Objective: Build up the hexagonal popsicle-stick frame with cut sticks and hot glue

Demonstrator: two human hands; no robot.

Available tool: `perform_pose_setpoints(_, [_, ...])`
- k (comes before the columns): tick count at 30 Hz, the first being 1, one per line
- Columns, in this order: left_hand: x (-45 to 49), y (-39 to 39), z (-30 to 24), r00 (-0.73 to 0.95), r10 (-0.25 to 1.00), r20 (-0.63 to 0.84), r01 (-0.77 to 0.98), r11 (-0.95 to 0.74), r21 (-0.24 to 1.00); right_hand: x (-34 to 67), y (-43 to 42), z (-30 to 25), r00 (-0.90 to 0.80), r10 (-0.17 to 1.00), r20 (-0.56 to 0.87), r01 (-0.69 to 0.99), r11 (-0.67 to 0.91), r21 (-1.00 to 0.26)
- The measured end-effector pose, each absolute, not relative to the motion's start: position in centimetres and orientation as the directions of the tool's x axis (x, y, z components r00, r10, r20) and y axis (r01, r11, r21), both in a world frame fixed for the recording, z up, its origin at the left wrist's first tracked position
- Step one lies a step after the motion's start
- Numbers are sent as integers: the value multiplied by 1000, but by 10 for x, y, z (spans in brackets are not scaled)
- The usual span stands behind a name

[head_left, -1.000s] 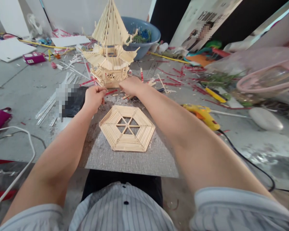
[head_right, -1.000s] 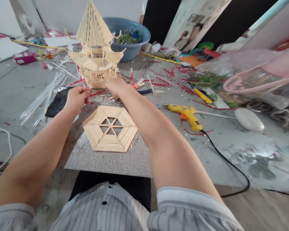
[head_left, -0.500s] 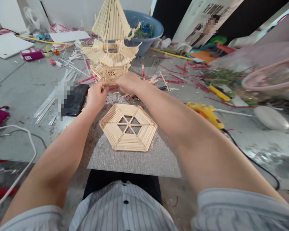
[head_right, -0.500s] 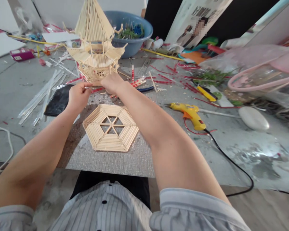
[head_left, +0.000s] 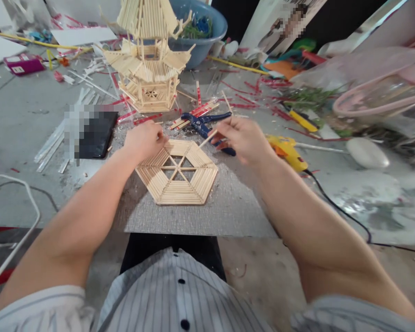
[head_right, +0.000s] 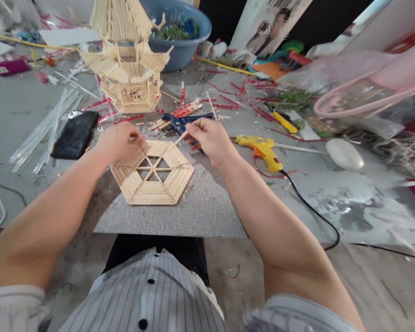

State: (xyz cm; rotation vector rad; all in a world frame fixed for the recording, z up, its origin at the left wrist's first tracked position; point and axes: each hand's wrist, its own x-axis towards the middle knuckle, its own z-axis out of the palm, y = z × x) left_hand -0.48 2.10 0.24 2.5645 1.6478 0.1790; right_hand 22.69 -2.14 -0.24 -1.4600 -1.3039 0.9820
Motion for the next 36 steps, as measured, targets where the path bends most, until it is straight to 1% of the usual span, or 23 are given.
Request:
perform_pose_setpoints(2, [-5,21,3,444,896,13,890,-443,107,230,-33,-14,137,989,-57,221,-87,-971])
perform_pose_setpoints(4, [-6,22,3,463,886,-3,881,-461,106,229,-38,-20,122,988,-94,239,-122,-963])
perform_pose_setpoints(7, [-7,22,2,496,868,-21,865,-491,108,228,-38,-23,65,991,-117,273,-130,-953])
perform_pose_setpoints(10, [-7,22,-1,533,846,-33,844,-528,96,232,-35,-26,-17,991,-129,262,-120,-957])
perform_pose_setpoints(13, [-4,22,-5,548,837,-8,833,-545,95,237,-34,-31,-104,980,-170,211,-145,-967])
perform_pose_setpoints(16, [0,20,-8,551,834,17,829,-550,107,240,-35,-33,-248,951,-184,174,-143,-974])
perform_pose_setpoints(19, [5,15,-10,561,827,26,821,-561,109,242,-38,-26,-403,893,-202,196,-132,-972])
perform_pose_setpoints(21, [7,12,-10,553,832,32,827,-553,98,243,-39,-20,-440,863,-249,233,-158,-959])
perform_pose_setpoints(23, [8,10,-9,537,842,45,837,-539,92,242,-40,-18,-405,866,-295,276,-192,-942])
perform_pose_setpoints(24, [9,9,-9,530,846,54,841,-533,94,241,-41,-19,-365,884,-291,281,-193,-940])
perform_pose_setpoints(25, [8,9,-9,524,849,69,843,-529,100,239,-41,-21,-316,914,-256,266,-174,-948])
perform_pose_setpoints(27, [7,11,-11,520,846,116,837,-532,132,234,-39,-26,-198,973,-116,167,-83,-982])
perform_pose_setpoints(29, [6,14,-12,523,834,177,811,-550,198,229,-35,-27,-17,999,35,-13,35,-999])
perform_pose_setpoints(31, [9,15,-10,510,822,252,759,-568,317,226,-28,-16,193,976,101,-182,136,-974])
perform_pose_setpoints(33, [17,12,-1,445,831,333,664,-556,501,222,-17,12,312,943,119,-239,199,-950])
perform_pose_setpoints(34, [24,8,7,390,849,355,586,-527,615,219,-12,30,385,918,94,-299,221,-928])
perform_pose_setpoints(35, [33,4,17,318,873,369,473,-483,737,215,-7,51,434,897,90,-351,260,-900])
perform_pose_setpoints(36, [43,-2,28,277,905,324,346,-408,845,209,-2,73,452,881,140,-374,330,-867])
